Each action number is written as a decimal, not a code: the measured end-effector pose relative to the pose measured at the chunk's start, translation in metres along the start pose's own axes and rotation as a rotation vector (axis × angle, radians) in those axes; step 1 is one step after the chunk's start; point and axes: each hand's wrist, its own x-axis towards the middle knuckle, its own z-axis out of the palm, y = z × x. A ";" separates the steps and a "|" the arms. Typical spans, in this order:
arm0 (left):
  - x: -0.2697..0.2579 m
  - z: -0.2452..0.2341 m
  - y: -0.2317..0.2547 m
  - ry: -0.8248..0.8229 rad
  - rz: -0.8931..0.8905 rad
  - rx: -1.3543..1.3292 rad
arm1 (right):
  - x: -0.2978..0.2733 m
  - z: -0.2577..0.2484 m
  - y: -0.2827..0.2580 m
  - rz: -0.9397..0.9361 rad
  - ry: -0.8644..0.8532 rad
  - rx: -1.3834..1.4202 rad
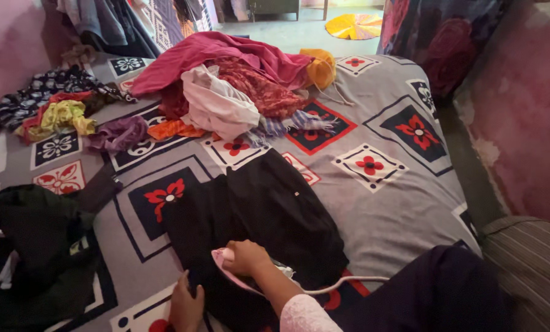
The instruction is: The person irons a black garment on a bed using a handheld electric iron. They repeatedly smooth the fabric with the iron and adjust the garment with their hands to flatten it.
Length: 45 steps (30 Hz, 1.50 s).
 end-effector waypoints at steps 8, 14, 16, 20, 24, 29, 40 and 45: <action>-0.009 0.031 0.015 0.194 -0.018 -0.162 | 0.018 0.010 -0.007 0.081 0.072 -0.008; -0.008 0.033 0.018 0.227 0.026 -0.123 | 0.026 0.011 -0.012 0.086 0.113 0.013; -0.007 0.039 0.011 0.251 0.031 -0.135 | 0.027 0.009 -0.011 0.085 0.118 0.034; -0.008 0.050 -0.003 0.284 0.078 -0.136 | 0.028 0.012 -0.010 0.111 0.125 0.078; -0.007 0.055 -0.015 0.223 -0.015 -0.088 | 0.027 0.019 -0.003 0.074 0.126 0.080; -0.010 0.054 -0.021 0.342 0.074 -0.126 | 0.014 0.010 0.000 0.054 0.003 0.061; -0.007 0.049 -0.011 0.261 -0.015 -0.156 | 0.015 0.008 -0.011 0.066 0.072 0.020; -0.007 0.047 -0.004 0.266 -0.017 -0.177 | 0.024 0.007 -0.018 0.116 0.082 0.063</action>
